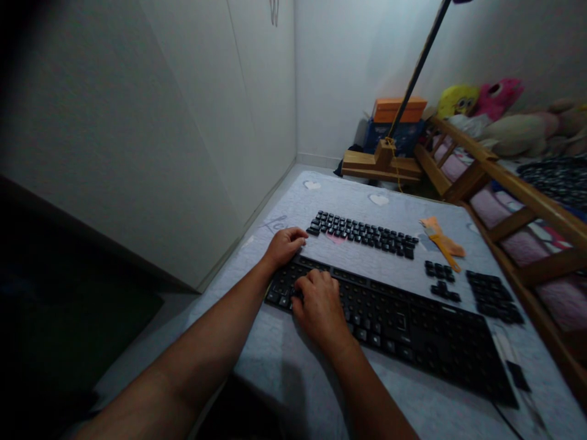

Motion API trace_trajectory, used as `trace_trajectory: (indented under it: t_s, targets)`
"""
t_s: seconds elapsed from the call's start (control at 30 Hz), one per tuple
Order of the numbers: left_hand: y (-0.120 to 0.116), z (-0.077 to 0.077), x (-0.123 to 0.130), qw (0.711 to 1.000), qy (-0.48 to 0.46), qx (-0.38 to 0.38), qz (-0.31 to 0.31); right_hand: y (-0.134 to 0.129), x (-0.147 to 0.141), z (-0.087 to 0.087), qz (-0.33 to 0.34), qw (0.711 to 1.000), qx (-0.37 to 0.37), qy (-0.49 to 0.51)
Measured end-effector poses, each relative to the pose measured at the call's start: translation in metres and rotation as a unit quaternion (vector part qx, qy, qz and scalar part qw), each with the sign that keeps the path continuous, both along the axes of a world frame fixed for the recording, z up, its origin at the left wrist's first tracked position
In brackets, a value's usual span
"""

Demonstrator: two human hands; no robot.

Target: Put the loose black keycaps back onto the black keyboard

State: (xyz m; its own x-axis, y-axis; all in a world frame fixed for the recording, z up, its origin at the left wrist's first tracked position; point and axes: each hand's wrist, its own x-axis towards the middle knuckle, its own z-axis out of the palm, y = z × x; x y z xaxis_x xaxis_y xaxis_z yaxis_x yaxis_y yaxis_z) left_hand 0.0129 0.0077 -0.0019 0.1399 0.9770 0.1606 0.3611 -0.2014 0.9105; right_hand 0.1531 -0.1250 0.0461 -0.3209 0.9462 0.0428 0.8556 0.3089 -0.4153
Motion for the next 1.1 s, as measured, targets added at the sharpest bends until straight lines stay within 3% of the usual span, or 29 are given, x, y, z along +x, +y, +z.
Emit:
trace_trajectory:
  t_s: [1.1]
  targets:
    - [-0.0013, 0.0028, -0.0003, 1.0, -0.006, -0.004, -0.002, 0.001, -0.001, -0.005, -0.006, 1.0, -0.006, 0.018]
